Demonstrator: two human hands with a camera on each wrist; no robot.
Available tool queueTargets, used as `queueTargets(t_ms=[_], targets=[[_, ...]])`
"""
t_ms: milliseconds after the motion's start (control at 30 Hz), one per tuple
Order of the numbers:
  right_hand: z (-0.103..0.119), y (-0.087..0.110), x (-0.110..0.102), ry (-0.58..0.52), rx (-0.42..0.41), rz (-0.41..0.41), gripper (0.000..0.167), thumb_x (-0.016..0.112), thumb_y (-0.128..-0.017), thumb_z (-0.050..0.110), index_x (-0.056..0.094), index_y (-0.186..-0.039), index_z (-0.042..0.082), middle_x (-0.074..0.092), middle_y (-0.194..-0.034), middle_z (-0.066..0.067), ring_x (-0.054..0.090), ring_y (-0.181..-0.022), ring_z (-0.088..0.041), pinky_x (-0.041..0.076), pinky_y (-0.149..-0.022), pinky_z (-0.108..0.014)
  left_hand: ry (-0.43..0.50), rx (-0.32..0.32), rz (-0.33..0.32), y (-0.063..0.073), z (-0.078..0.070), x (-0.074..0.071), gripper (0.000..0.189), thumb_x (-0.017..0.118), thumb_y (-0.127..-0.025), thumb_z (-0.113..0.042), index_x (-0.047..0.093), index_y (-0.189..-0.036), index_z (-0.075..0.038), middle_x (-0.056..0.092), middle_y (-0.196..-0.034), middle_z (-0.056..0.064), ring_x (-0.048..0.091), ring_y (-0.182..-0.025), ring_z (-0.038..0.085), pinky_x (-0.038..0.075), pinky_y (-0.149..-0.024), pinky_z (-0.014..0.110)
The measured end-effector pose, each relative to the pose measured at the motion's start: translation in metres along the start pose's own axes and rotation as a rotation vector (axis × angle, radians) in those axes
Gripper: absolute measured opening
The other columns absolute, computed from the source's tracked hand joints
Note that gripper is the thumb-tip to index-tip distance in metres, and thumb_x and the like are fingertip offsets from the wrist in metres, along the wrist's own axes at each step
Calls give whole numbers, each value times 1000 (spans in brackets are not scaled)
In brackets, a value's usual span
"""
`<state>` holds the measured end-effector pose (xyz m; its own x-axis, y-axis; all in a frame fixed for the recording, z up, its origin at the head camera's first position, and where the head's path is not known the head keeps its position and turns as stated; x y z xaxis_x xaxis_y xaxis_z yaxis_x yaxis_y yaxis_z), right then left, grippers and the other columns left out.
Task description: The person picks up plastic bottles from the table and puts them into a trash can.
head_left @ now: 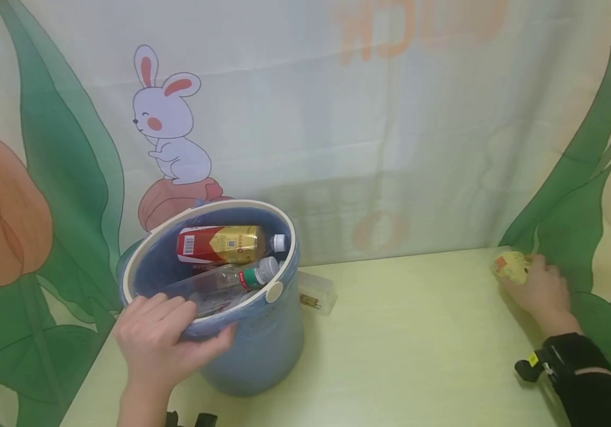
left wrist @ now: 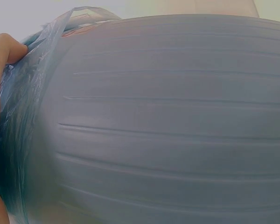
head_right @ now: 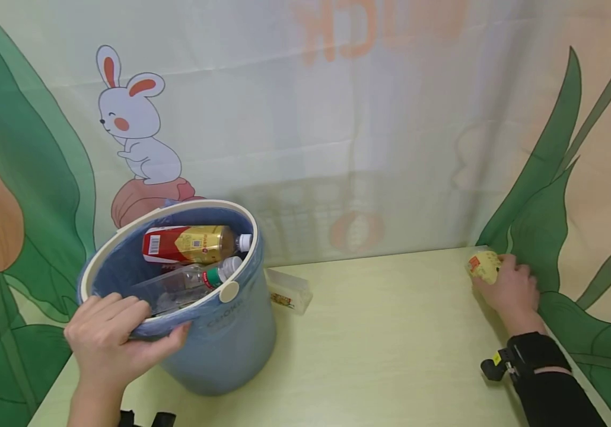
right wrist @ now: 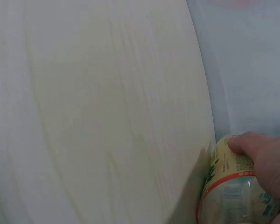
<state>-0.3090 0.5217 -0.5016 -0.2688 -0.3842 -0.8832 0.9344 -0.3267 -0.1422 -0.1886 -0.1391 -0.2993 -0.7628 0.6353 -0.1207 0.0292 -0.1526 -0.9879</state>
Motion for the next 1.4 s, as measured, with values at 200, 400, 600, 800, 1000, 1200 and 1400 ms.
queueTargets(t_ms=[200, 400, 600, 800, 1000, 1200, 1400], targets=[[6, 2, 4, 33, 0, 4, 90, 71, -101, 41, 27, -153, -17, 43, -113, -48, 47, -99, -64, 41, -72, -66, 2, 3, 0, 0, 0, 0, 63, 67, -85, -58, 26, -59, -17, 21, -55, -7, 12, -52, 12, 8, -53, 31], [9, 3, 8, 57, 8, 35, 91, 68, -103, 43, 24, -155, -17, 40, -121, -52, 45, -105, -71, 41, -78, -75, -4, 2, 11, 0, 0, 0, 63, 67, -86, -58, 26, -59, -17, 21, -55, -7, 13, -52, 12, 8, -53, 31], [14, 4, 11, 90, -18, 28, 89, 69, -103, 42, 24, -154, -17, 42, -116, -51, 45, -104, -72, 40, -80, -78, -8, 0, 13, 0, 2, 0, 62, 66, -85, -58, 27, -59, -17, 22, -55, -6, 14, -51, 12, 8, -53, 31], [22, 4, 12, 94, -30, 40, 91, 70, -102, 41, 23, -155, -17, 41, -116, -51, 45, -103, -70, 40, -80, -77, -11, 1, 16, 0, 2, 0, 63, 66, -86, -58, 27, -59, -17, 22, -55, -6, 14, -51, 12, 9, -53, 31], [36, 6, 17, 98, -100, 48, 90, 72, -100, 41, 28, -155, -15, 43, -124, -54, 48, -105, -72, 42, -78, -73, -6, 5, 10, 0, 2, 0, 63, 66, -86, -58, 27, -59, -17, 22, -55, -7, 14, -51, 13, 9, -53, 31], [52, 9, 27, 68, -150, 72, 87, 73, -100, 39, 32, -155, -14, 44, -128, -54, 53, -104, -68, 46, -73, -65, 3, 9, 7, 1, 3, 0, 62, 66, -86, -58, 27, -59, -17, 23, -55, -7, 14, -52, 12, 9, -52, 31], [66, 15, 34, 26, -171, 112, 85, 73, -101, 38, 32, -156, -13, 44, -129, -52, 52, -106, -64, 48, -72, -63, 4, 10, 25, 2, 3, 1, 62, 66, -86, -58, 28, -59, -17, 23, -55, -7, 15, -51, 12, 11, -52, 31]])
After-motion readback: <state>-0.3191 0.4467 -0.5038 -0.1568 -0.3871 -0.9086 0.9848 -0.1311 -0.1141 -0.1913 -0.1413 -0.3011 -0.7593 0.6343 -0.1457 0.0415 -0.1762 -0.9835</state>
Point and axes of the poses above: each hand's wrist, its own y-axis away from the middle knuckle, its own x-axis out of the palm, z = x × y, the point moved 7 cm from there along -y, towards the middle knuckle
